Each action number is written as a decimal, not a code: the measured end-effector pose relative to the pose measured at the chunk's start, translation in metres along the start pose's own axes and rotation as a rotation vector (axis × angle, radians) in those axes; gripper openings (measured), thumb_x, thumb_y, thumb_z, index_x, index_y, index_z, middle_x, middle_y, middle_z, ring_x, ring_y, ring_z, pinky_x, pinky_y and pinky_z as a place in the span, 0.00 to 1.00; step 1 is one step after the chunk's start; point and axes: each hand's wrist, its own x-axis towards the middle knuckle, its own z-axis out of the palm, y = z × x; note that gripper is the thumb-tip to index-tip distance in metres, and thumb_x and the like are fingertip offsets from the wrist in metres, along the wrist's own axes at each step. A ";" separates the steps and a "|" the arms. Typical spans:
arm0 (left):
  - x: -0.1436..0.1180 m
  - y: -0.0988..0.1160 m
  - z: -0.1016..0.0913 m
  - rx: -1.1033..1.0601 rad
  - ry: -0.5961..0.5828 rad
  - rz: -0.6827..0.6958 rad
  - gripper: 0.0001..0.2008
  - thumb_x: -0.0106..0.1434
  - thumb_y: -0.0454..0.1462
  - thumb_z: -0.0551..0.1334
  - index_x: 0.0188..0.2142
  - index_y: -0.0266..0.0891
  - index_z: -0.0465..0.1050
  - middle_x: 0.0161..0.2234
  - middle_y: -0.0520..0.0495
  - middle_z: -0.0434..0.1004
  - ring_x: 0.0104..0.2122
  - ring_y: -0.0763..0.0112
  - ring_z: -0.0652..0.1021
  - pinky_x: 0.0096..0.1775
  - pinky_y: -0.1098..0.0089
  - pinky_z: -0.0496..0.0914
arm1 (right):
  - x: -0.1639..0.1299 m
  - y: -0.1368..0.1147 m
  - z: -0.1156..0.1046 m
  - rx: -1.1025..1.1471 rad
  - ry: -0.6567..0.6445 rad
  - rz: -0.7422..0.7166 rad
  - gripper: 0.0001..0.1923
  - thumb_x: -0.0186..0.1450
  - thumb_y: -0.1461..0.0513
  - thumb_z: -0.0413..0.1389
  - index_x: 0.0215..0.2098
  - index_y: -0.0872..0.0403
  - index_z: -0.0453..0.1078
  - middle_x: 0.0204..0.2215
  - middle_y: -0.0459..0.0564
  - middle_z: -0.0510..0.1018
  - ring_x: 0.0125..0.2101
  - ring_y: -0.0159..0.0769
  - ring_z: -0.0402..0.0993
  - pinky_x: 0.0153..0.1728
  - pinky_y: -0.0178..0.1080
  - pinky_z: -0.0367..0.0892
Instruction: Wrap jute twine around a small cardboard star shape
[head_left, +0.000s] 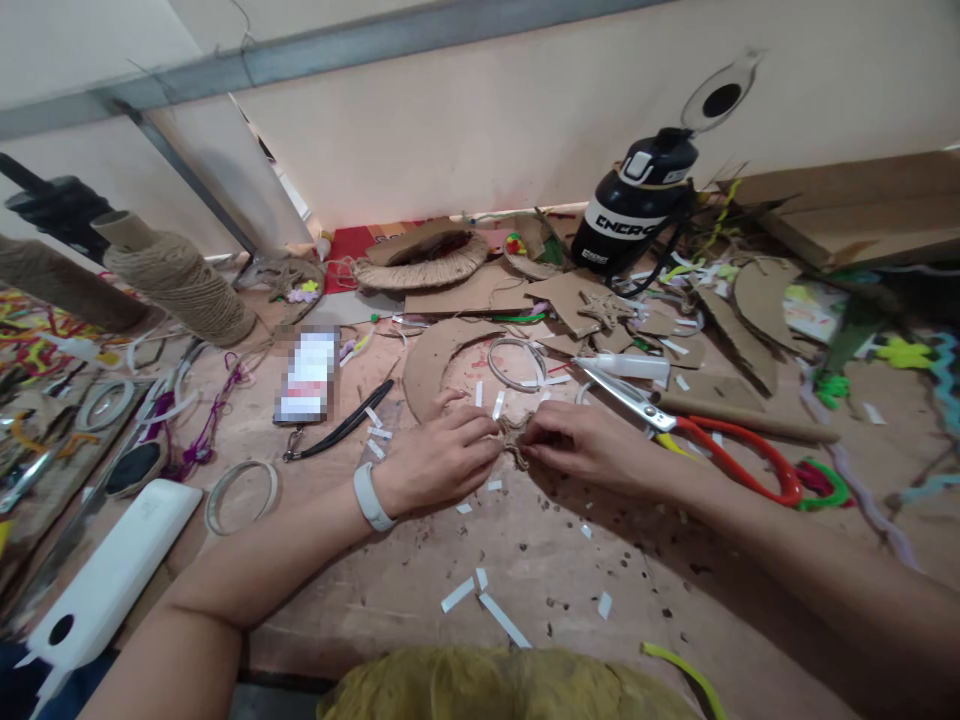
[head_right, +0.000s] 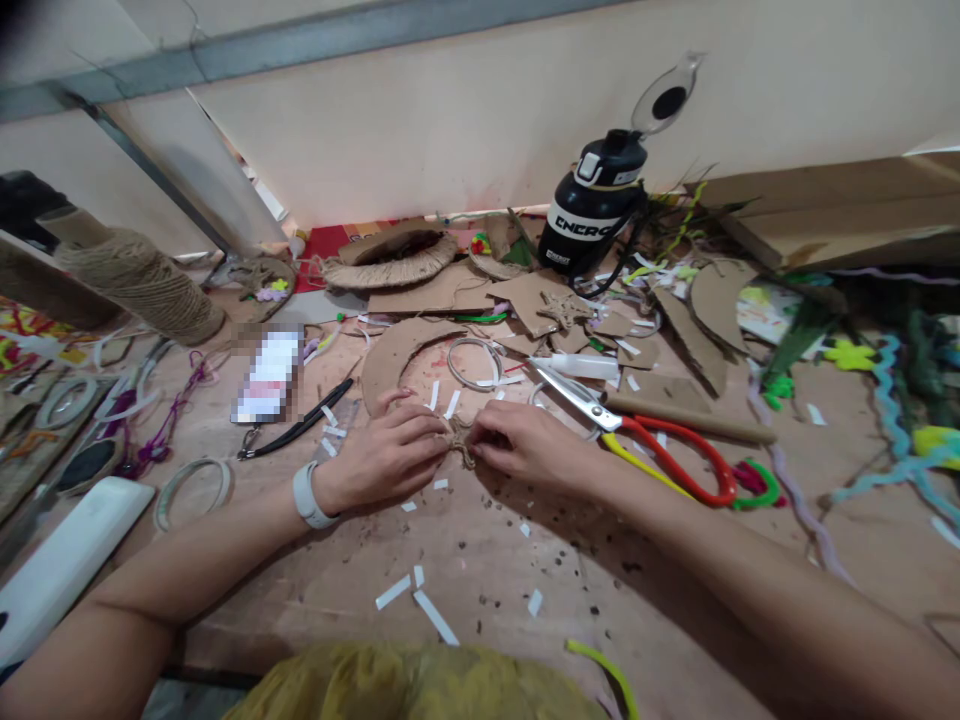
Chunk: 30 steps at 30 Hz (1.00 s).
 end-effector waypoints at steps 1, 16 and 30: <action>0.000 0.000 0.001 -0.004 0.002 -0.008 0.09 0.71 0.37 0.56 0.45 0.39 0.74 0.44 0.45 0.78 0.50 0.64 0.73 0.62 0.54 0.56 | -0.002 -0.001 0.003 -0.019 0.015 0.003 0.07 0.68 0.63 0.53 0.36 0.54 0.73 0.32 0.51 0.77 0.34 0.37 0.73 0.36 0.37 0.66; -0.002 -0.002 0.005 0.032 -0.036 -0.005 0.11 0.71 0.36 0.57 0.51 0.40 0.74 0.45 0.47 0.78 0.48 0.65 0.74 0.57 0.60 0.62 | -0.008 -0.002 0.017 -0.071 0.129 -0.022 0.07 0.68 0.65 0.51 0.36 0.54 0.72 0.32 0.51 0.78 0.33 0.36 0.75 0.34 0.36 0.68; 0.004 -0.005 0.006 -0.279 -0.027 -0.241 0.08 0.71 0.37 0.59 0.48 0.40 0.72 0.42 0.47 0.80 0.45 0.66 0.77 0.54 0.62 0.63 | -0.012 -0.001 0.019 -0.272 0.195 -0.125 0.13 0.70 0.64 0.50 0.50 0.54 0.72 0.34 0.52 0.78 0.33 0.36 0.75 0.31 0.34 0.67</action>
